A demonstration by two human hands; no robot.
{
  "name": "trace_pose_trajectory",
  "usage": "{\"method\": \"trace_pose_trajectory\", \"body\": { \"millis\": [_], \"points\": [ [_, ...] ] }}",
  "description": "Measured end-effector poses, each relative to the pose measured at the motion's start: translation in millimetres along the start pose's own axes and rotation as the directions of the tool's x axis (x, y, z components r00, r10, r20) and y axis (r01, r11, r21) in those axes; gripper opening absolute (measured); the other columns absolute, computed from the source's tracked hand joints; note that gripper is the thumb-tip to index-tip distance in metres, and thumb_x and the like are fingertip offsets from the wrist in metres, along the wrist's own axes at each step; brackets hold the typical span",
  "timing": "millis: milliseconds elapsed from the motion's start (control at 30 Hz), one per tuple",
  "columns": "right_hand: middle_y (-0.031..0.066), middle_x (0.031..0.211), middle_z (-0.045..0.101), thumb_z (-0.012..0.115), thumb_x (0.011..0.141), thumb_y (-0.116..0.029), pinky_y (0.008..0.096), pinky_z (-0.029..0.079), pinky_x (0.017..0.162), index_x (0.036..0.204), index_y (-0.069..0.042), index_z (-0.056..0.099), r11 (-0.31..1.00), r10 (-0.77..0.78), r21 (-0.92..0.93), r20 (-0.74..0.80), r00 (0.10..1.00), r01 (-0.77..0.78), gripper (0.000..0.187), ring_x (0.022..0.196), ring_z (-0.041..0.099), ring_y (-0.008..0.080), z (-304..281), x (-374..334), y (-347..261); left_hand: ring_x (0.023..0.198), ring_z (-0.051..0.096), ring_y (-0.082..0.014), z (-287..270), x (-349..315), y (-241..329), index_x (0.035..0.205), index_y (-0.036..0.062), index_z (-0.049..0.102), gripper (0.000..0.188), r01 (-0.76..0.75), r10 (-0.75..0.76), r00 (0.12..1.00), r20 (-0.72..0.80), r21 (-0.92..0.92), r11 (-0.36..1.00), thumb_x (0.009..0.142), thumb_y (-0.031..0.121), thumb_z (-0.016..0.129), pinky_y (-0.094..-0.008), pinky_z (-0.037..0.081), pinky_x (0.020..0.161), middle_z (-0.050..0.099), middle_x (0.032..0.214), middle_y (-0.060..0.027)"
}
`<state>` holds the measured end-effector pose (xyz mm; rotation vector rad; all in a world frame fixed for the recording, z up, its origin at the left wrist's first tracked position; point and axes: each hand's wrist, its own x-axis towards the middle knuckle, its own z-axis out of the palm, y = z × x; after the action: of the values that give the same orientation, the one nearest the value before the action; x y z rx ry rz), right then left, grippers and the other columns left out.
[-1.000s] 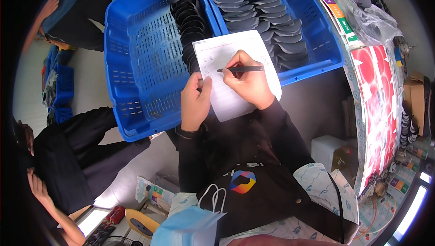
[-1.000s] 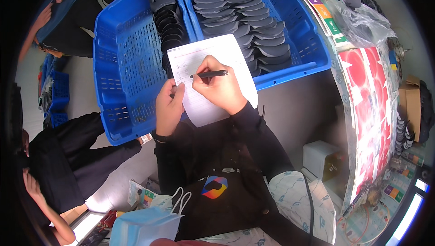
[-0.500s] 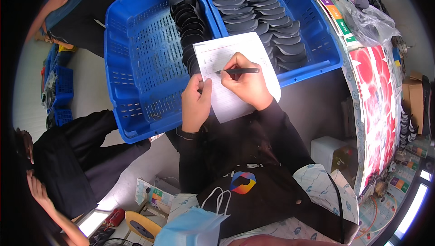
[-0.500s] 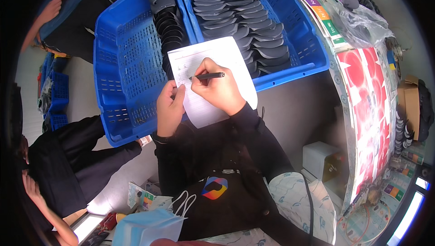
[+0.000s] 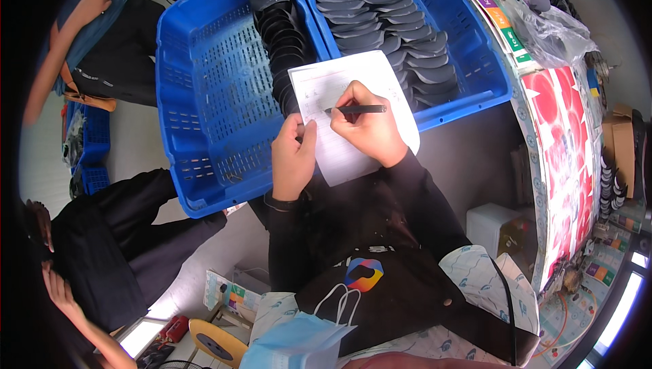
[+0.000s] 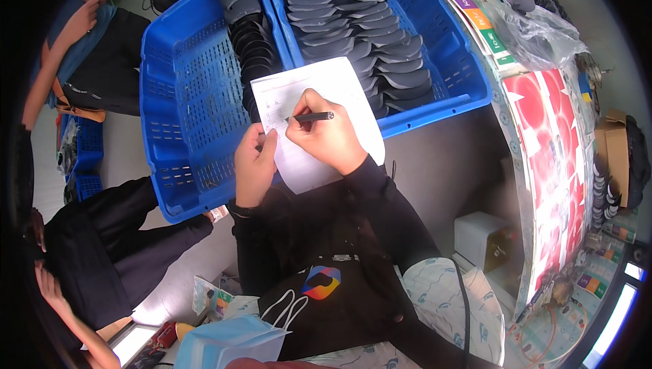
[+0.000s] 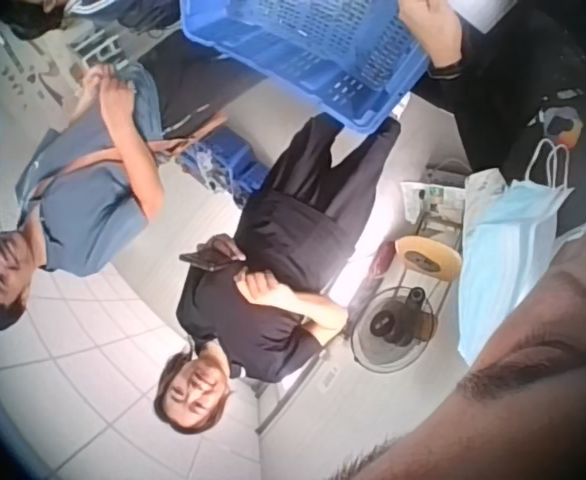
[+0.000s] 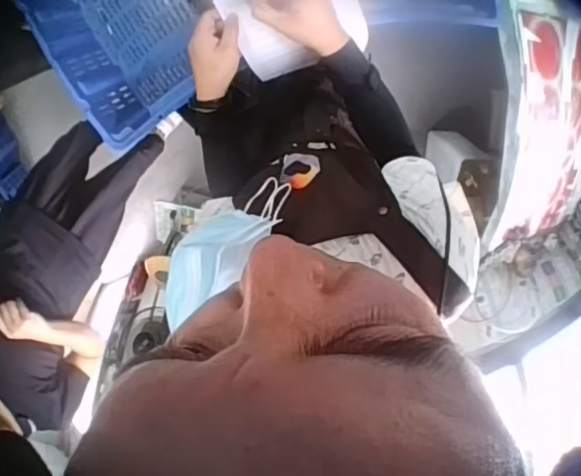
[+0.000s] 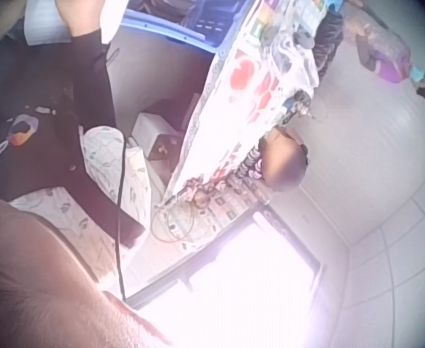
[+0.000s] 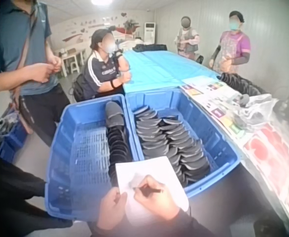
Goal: The recorder is writing down numbers or tallies on a sheet of paper while reviewing bins of shoe components and consulting with colleagues.
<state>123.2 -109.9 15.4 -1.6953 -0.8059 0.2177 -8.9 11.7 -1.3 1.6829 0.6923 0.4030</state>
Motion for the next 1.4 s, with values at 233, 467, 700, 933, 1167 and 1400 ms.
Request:
{"method": "trace_pose_trajectory", "body": {
  "millis": [233,467,700,933,1167,1400],
  "points": [
    [0.0031,0.093,0.062,0.065,0.093,-0.002,0.0281,0.048,0.081,0.091,-0.003,0.062,0.889,-0.076,0.426,-0.226,0.971,0.169,0.004,0.091,0.061,0.0123,-58,-10,-4,0.068,0.051,-0.0096,19,-3,-9,0.112,-0.0024,0.063,0.018,-0.129,0.136,0.986,0.094,-0.079,0.989,0.103,0.013,0.062,-0.0294,0.043,0.06,0.06,0.079,-0.0034],
    [0.0056,0.081,0.065,0.048,0.106,-0.01,0.0232,0.044,0.056,0.153,-0.004,0.04,0.805,-0.05,0.466,-0.563,0.825,0.367,0.048,0.059,0.051,0.0078,-185,13,-99,0.055,0.047,-0.0048,15,-7,-11,0.101,0.0048,0.06,0.01,-0.042,0.049,0.997,0.062,-0.117,0.992,0.105,0.014,0.057,-0.022,0.033,0.046,0.059,0.075,0.0004],
    [0.0066,0.077,0.06,0.056,0.103,-0.019,0.0213,0.034,0.05,0.152,-0.003,0.046,0.223,-0.413,0.718,-0.543,0.731,0.66,0.052,0.051,0.042,0.0074,-303,-39,-145,0.05,0.045,-0.0064,14,5,-22,0.093,0.0015,0.055,0.015,-0.132,0.13,0.991,-0.025,-0.099,0.986,0.102,0.011,0.061,-0.0258,0.034,0.043,0.053,0.068,-0.0002],
    [0.0124,0.074,0.06,0.062,0.103,-0.02,0.0294,0.03,0.046,0.107,0.003,0.072,-0.012,-0.942,0.85,0.166,-0.29,0.527,0.025,0.049,0.049,0.0123,-287,-122,-172,0.054,0.051,-0.0082,11,8,-41,0.093,0.0,0.06,0.012,-0.123,0.122,0.992,-0.043,-0.024,0.992,0.1,0.01,0.061,-0.0276,0.037,0.046,0.061,0.072,-0.0029],
    [0.0154,0.077,0.064,0.063,0.101,-0.022,0.0293,0.031,0.046,0.109,0.001,0.072,-0.032,-0.938,0.87,0.144,-0.316,0.492,0.026,0.049,0.048,0.0116,-292,-129,-165,0.057,0.048,-0.0065,16,8,-32,0.092,0.0021,0.057,0.013,-0.139,0.144,0.989,0.037,-0.114,0.984,0.103,0.01,0.058,-0.0253,0.035,0.048,0.059,0.073,-0.0006],
    [0.0137,0.076,0.063,0.063,0.101,-0.022,0.0287,0.031,0.046,0.107,0.0,0.073,-0.039,-0.937,0.872,0.138,-0.321,0.487,0.024,0.048,0.048,0.0111,-293,-129,-164,0.056,0.046,-0.0051,21,0,-14,0.096,0.0026,0.059,0.012,-0.108,0.113,0.993,0.045,-0.103,0.989,0.104,0.011,0.058,-0.0245,0.033,0.046,0.058,0.074,0.0006]
  ]
}}
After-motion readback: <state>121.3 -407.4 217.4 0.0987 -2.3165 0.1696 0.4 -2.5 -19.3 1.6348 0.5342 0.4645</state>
